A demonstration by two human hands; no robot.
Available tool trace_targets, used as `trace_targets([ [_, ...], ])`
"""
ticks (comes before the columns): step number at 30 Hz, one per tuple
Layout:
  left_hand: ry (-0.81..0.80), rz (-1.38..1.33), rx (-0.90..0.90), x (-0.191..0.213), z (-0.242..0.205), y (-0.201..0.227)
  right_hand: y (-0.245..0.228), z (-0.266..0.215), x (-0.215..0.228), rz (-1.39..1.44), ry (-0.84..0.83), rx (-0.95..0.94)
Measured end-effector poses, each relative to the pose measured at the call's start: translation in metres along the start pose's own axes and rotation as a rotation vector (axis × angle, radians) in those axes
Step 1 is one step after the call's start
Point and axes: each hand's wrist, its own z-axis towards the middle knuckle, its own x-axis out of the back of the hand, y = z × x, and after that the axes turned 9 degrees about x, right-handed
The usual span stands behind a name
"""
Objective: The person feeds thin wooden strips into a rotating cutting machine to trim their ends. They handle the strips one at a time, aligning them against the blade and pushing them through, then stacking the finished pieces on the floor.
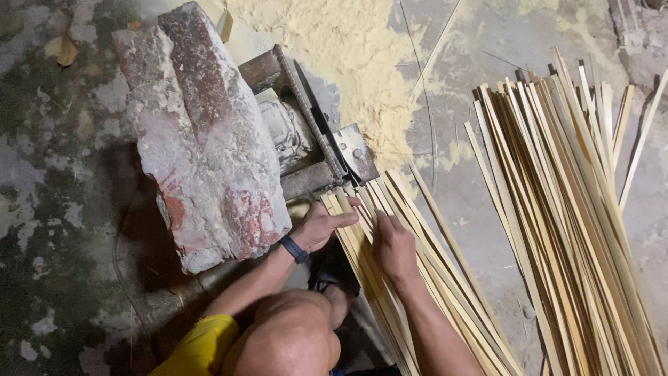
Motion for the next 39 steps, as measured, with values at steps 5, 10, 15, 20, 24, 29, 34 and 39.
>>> trace_targets([
  [5,0.194,-0.120,0.023,0.005,0.016,-0.019,0.004,0.039,-0.027,0.045,-0.064,-0.052],
  [10,0.238,-0.137,-0.007,0.004,0.017,-0.024,-0.005,0.032,-0.003,0.054,-0.083,-0.051],
  [15,0.155,-0.173,-0.052,-0.006,-0.002,-0.008,-0.023,-0.012,0.032,-0.284,0.090,0.223],
  [20,0.115,-0.133,-0.128,-0.025,-0.004,0.008,-0.021,-0.026,0.019,-0.079,-0.072,-0.111],
  [24,0.077,-0.080,-0.070,-0.015,-0.006,0.007,-0.006,-0.010,0.007,-0.001,-0.021,-0.059],
  [29,0.065,-0.080,-0.016,-0.010,-0.003,0.007,-0.002,0.028,-0.014,0.070,-0.108,-0.145],
  [34,0.177,-0.032,0.048,-0.019,-0.008,0.015,-0.005,0.024,0.007,0.020,-0.104,-0.050],
  [39,0.124,-0.197,0.077,-0.027,-0.013,0.024,-0.022,-0.016,0.038,-0.269,0.109,0.258],
])
